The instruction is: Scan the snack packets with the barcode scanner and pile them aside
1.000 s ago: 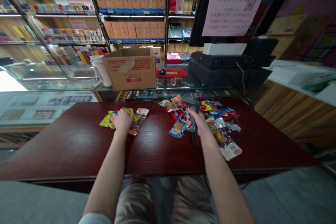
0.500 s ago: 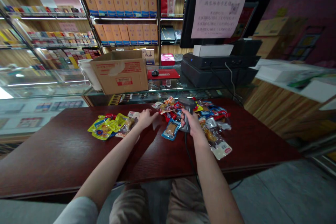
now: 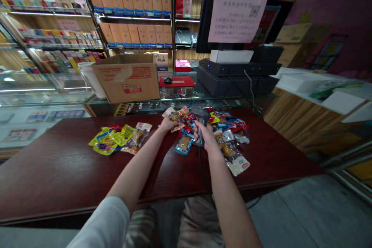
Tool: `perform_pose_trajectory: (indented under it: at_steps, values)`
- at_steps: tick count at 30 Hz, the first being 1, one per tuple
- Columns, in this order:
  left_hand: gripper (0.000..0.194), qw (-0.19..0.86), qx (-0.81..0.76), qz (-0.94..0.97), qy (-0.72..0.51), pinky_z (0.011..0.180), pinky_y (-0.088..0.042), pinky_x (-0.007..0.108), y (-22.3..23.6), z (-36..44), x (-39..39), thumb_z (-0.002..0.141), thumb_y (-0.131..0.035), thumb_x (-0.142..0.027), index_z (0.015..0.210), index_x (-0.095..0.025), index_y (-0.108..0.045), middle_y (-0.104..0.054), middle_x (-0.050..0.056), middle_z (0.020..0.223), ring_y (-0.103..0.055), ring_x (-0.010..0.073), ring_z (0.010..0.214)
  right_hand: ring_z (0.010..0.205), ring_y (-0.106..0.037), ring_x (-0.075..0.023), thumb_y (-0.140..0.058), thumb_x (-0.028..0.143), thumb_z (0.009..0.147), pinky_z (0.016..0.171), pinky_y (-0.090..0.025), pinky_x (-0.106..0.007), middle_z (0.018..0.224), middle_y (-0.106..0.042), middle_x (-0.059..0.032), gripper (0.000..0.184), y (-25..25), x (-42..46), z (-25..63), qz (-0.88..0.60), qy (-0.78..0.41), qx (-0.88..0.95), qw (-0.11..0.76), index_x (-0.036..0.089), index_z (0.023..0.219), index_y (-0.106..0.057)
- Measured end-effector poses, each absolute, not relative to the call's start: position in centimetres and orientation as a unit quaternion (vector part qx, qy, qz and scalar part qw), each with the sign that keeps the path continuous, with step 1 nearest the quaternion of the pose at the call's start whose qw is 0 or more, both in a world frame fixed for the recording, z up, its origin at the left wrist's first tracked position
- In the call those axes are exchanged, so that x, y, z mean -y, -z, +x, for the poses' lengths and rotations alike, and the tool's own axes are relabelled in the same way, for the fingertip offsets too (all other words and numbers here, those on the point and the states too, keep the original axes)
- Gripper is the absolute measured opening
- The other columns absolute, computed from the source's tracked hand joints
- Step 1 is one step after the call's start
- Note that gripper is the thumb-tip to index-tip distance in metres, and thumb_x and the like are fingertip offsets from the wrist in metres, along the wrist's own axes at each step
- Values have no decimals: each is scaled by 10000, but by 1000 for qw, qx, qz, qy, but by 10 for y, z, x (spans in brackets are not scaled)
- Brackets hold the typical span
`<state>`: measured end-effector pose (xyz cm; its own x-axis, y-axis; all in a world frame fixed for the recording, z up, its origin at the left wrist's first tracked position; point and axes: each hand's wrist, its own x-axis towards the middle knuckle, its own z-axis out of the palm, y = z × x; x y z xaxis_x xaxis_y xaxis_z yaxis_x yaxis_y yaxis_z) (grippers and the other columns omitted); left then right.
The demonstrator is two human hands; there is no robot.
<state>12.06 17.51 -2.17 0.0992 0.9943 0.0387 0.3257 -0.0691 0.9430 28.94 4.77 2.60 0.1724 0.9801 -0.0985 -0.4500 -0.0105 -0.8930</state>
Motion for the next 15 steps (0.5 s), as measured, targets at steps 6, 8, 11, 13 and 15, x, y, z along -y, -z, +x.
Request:
perform_pose_trajectory:
  at_steps: [6, 8, 11, 13, 15]
  values:
    - [832, 444, -526, 556, -466, 832, -545, 368, 10, 96, -149, 630, -747, -143, 1367, -136, -361, -698, 79, 982, -686, 206, 883, 326, -424, -60, -813, 446, 585, 312, -348, -189, 496, -512, 98, 459, -28, -45, 286, -421, -570, 336, 621, 209, 791, -480]
    - [766, 418, -501, 582, -486, 898, -522, 381, 6, 79, -138, 662, -722, -163, 1345, -156, -377, -687, 90, 1049, -675, 209, 957, 331, -424, -58, -804, 457, 603, 321, -347, -185, 511, -518, 102, 456, -30, -42, 283, -399, -586, 354, 610, 208, 829, -496]
    - [571, 342, -493, 654, -460, 974, -483, 405, 2, 51, -119, 691, -683, -192, 1228, -170, -491, -662, 97, 1139, -634, 227, 1075, 341, -415, -52, -777, 459, 652, 341, -347, -180, 531, -513, 106, 432, -31, -38, 276, -352, -625, 381, 583, 206, 893, -523]
    - [515, 304, -490, 691, -436, 1002, -464, 410, 2, 36, -105, 702, -658, -189, 1196, -175, -512, -643, 98, 1188, -613, 229, 1115, 339, -403, -49, -762, 454, 677, 347, -341, -180, 534, -503, 107, 421, -32, -34, 270, -328, -651, 398, 557, 199, 928, -542]
    - [504, 281, -486, 710, -425, 1022, -448, 402, 3, 27, -93, 722, -628, -177, 1209, -176, -499, -628, 98, 1224, -599, 221, 1141, 334, -395, -47, -751, 446, 699, 349, -340, -184, 537, -497, 105, 418, -31, -31, 264, -313, -670, 417, 528, 189, 967, -560]
